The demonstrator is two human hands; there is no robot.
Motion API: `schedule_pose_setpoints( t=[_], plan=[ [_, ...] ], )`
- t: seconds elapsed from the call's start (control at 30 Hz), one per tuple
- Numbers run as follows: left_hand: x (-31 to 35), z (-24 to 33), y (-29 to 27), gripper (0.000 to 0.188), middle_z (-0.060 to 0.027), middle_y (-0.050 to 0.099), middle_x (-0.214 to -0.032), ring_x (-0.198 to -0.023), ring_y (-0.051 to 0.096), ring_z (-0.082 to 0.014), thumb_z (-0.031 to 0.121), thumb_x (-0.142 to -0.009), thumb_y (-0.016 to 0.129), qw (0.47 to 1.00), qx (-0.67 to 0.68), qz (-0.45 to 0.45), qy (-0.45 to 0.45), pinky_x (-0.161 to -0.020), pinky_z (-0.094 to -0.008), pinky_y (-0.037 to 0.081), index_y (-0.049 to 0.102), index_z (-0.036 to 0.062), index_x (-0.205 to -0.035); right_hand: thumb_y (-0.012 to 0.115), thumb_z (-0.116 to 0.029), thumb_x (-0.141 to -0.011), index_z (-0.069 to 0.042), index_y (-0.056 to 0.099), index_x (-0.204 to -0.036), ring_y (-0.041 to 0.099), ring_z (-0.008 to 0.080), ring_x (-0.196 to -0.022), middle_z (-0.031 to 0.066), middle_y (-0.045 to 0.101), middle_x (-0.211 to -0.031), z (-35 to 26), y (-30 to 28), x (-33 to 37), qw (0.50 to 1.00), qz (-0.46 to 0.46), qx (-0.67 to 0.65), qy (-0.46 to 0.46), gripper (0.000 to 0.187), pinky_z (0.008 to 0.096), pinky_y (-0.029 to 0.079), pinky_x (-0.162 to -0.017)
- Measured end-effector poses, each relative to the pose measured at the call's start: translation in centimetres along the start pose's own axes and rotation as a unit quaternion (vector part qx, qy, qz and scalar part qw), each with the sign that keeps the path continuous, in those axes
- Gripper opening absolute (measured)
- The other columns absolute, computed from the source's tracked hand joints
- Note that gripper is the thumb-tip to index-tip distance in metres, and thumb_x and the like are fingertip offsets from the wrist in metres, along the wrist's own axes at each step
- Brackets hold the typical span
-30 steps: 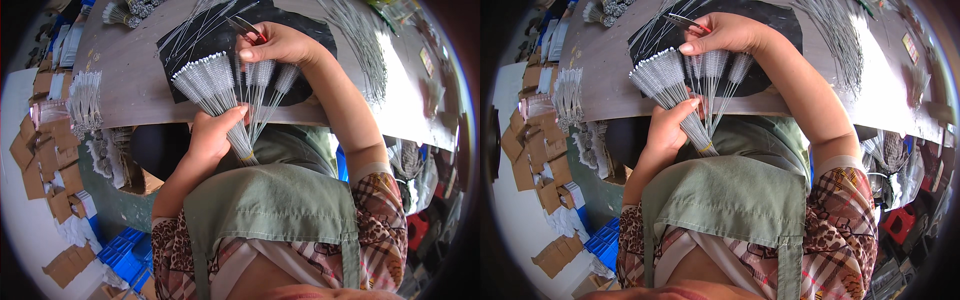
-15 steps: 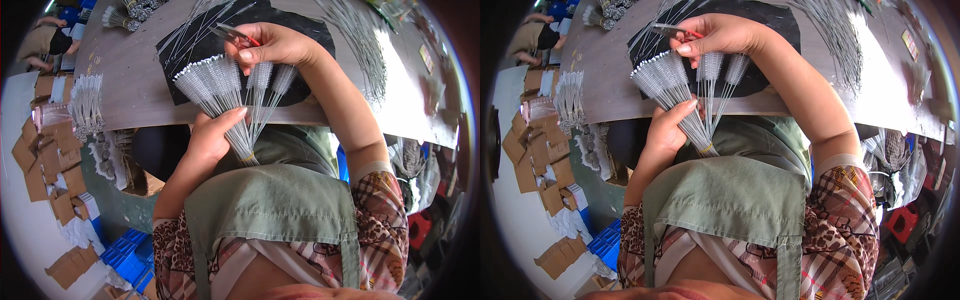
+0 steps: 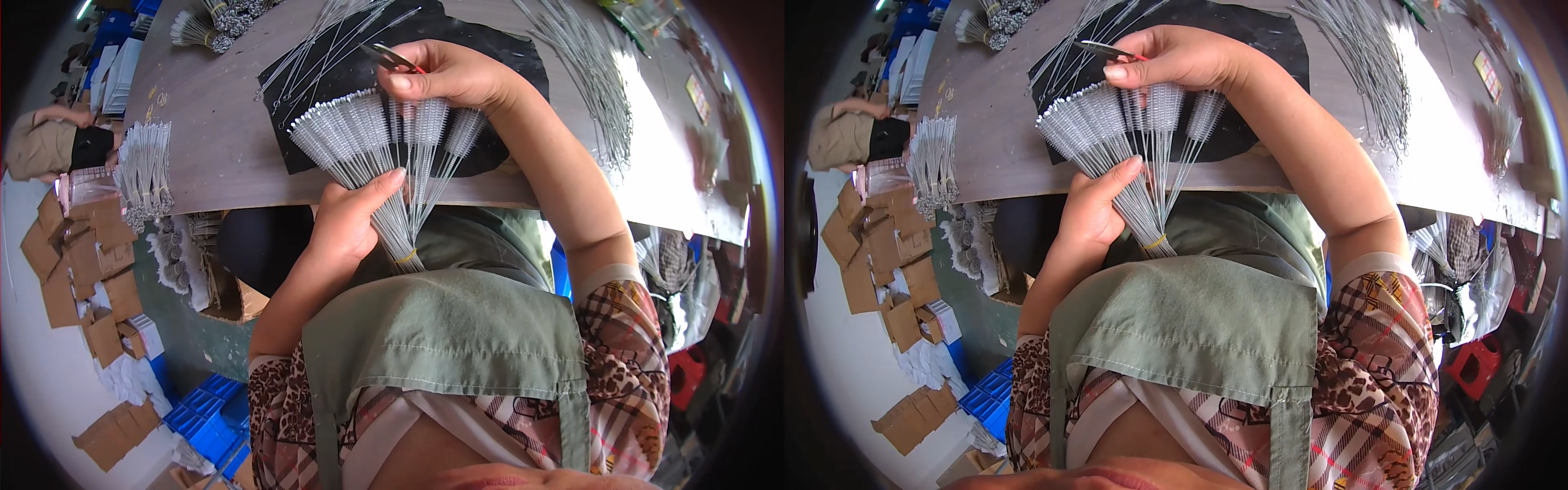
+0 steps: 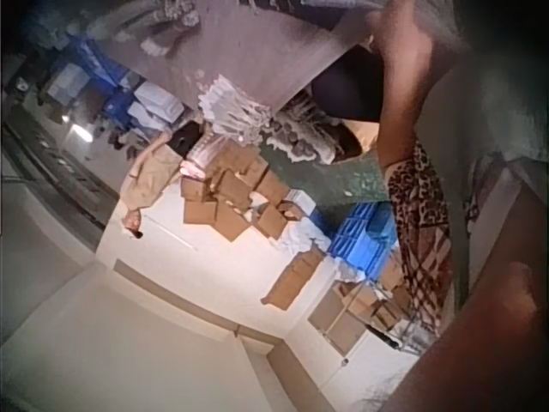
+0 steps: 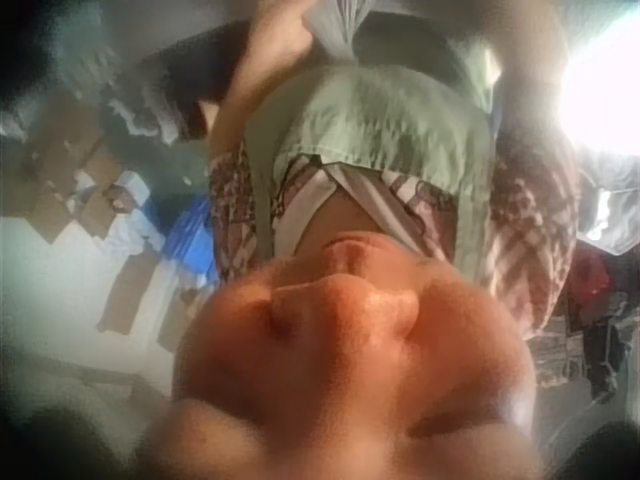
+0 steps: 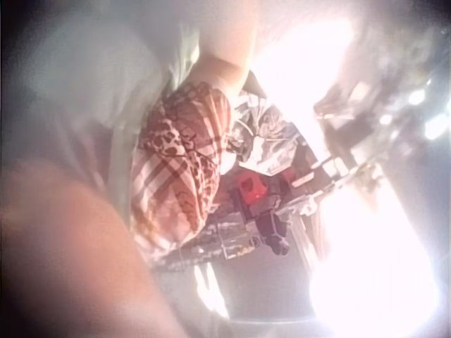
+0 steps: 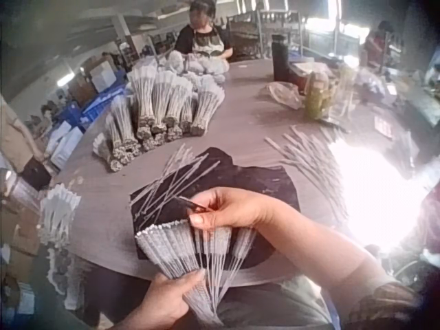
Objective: The person uses red-handled pliers to trim the tips of a bundle of white wire brushes. They hold the bundle in their left hand and repeatedly snip the ends to create a uniform, rounded shape. The person occasionally rotates the bundle to access different sections and places the finished items on the table.
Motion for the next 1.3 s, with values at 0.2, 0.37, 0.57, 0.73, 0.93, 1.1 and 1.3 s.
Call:
schedule_pose_setpoints(
  t=[0.2,0.37,0.57,0.73,0.93,1.1,1.3],
  plan=[
    [-0.1,0.3,0.2,0.027,-0.013,0.062,-0.093,-0.079,0.063,-0.021,0.002,-0.084,0.06,1.0,0.005,-0.018,0.006,-0.072,-0.0359,0.055,0.053,-0.0045,-0.109,0.072,-0.03,-0.08,-0.008,0.062,-0.079,0.052,0.0065,-0.068,-0.005,0.057,-0.072,1.1,-1.6,-0.3,0.989,0.06,0.132,0.006,0.024,0.0221,0.043,-0.066],
    [-0.2,0.5,0.7,0.026,-0.0123,0.062,-0.092,-0.081,0.064,-0.0209,0.001,-0.083,0.061,1.0,-0.004,-0.015,0.003,-0.074,-0.036,0.055,0.054,-0.0047,-0.107,0.073,-0.027,-0.079,-0.008,0.058,-0.079,0.05,0.0059,-0.071,-0.0053,0.055,-0.075,-0.6,-0.5,-0.2,0.995,0.04,0.093,-0.026,0.024,0.0216,0.041,-0.071],
    [0.0,0.1,0.3,0.031,-0.0143,0.063,-0.099,-0.088,0.064,-0.0233,0.001,-0.081,0.062,1.0,0.022,-0.023,0.003,-0.08,-0.0389,0.054,0.055,-0.0056,-0.11,0.07,-0.017,-0.081,-0.003,0.054,-0.094,0.058,0.0113,-0.074,-0.0003,0.055,-0.08,-0.1,0.2,-0.7,0.998,-0.022,0.048,-0.022,0.025,0.0272,0.049,-0.071],
    [-0.6,-1.0,0.2,0.037,-0.0128,0.064,-0.105,-0.094,0.064,-0.0227,0.0,-0.079,0.066,0.99,0.085,-0.103,-0.038,-0.084,-0.0388,0.052,0.056,-0.0012,-0.115,0.075,-0.039,-0.074,-0.004,0.051,-0.089,0.047,0.0088,-0.064,-0.0018,0.044,-0.073,-0.3,-0.6,0.8,0.996,0.027,0.088,0.011,0.046,0.023,0.044,-0.059],
    [-0.7,-0.6,0.5,0.043,-0.0122,0.065,-0.103,-0.092,0.063,-0.0216,-0.007,-0.071,0.069,0.994,0.091,-0.041,0.036,-0.084,-0.0374,0.05,0.059,-0.0028,-0.112,0.075,-0.045,-0.073,-0.008,0.048,-0.079,0.049,0.0106,-0.065,0.001,0.045,-0.071,0.9,-1.5,0.5,0.996,0.038,0.079,-0.004,0.046,0.0244,0.044,-0.059],
    [-0.2,-0.2,0.0,0.034,-0.012,0.066,-0.096,-0.083,0.063,-0.0202,-0.005,-0.073,0.069,0.997,0.056,-0.006,0.045,-0.078,-0.0357,0.051,0.061,-0.0034,-0.106,0.076,-0.037,-0.075,-0.008,0.049,-0.084,0.052,0.0109,-0.066,0.0022,0.051,-0.075,1.2,-1.4,-0.1,0.996,0.041,0.081,0.028,0.041,0.0249,0.044,-0.06],
    [-1.0,-1.2,-0.1,0.03,-0.0107,0.066,-0.092,-0.081,0.063,-0.0203,-0.003,-0.072,0.067,0.995,0.065,-0.026,0.068,-0.075,-0.0351,0.051,0.06,-0.003,-0.102,0.07,-0.016,-0.08,-0.004,0.053,-0.101,0.052,0.0077,-0.071,-0.0025,0.049,-0.081,2.1,-2.7,0.6,0.99,0.072,0.102,0.063,0.03,0.0228,0.048,-0.062]
  ],
)
Point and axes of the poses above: each hand's wrist, its own x-axis away from the middle knuckle, its own y-axis out of the palm, z = x × y, the point moved 7 cm from there along -x, towards the middle knuckle
